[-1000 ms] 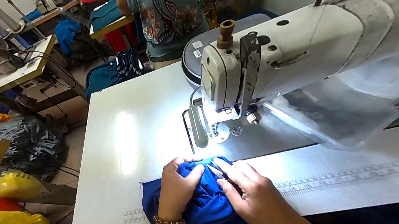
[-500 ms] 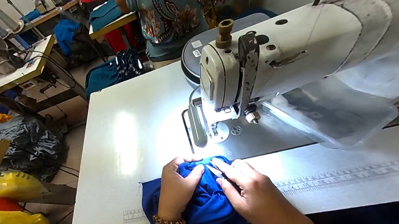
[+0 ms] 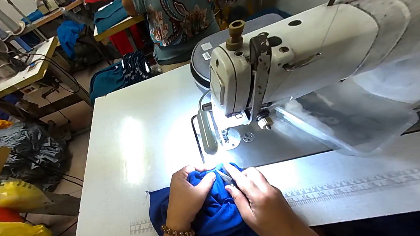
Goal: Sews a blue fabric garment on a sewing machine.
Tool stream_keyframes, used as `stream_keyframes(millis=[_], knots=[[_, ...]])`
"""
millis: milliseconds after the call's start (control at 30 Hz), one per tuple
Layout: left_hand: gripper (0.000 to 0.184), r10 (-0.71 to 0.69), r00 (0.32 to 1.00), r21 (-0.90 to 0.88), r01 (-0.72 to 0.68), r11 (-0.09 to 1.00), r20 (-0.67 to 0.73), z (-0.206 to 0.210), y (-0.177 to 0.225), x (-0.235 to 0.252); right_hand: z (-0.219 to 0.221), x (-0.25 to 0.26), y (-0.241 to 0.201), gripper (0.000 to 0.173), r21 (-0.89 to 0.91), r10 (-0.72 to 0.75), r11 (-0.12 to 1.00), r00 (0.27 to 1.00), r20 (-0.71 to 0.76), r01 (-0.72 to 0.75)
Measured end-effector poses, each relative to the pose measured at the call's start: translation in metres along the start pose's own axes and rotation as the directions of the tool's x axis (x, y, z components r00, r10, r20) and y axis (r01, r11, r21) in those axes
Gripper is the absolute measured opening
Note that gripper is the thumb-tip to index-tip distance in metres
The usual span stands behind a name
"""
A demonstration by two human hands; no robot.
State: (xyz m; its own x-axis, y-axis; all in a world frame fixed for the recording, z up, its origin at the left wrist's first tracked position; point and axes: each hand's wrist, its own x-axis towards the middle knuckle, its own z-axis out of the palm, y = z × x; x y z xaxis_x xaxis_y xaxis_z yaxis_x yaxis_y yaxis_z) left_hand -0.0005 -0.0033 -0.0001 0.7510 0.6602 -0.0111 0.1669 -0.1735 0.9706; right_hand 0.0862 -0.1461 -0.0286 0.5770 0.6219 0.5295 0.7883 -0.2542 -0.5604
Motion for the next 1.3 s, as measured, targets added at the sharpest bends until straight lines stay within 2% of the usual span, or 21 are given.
stream_keyframes(millis=[400, 667, 1300], knots=[[0.013, 0.027, 1.0, -0.004, -0.027, 1.0, 0.005, 0.0, 0.0, -0.002, -0.001, 0.003, 0.003, 0.04, 0.012, -0.025, 1.0, 1.0, 0.011, 0.025], [0.014, 0.009, 1.0, -0.032, -0.009, 0.999, 0.007, 0.0, 0.0, -0.002, -0.007, 0.005, 0.002, 0.04, 0.068, 0.021, 0.998, 1.0, -0.009, -0.02], [0.015, 0.026, 1.0, -0.019, -0.026, 0.999, 0.008, 0.0, -0.001, -0.002, -0.01, 0.002, 0.003, 0.04, 0.058, 0.009, 0.998, 0.998, 0.065, -0.013]])
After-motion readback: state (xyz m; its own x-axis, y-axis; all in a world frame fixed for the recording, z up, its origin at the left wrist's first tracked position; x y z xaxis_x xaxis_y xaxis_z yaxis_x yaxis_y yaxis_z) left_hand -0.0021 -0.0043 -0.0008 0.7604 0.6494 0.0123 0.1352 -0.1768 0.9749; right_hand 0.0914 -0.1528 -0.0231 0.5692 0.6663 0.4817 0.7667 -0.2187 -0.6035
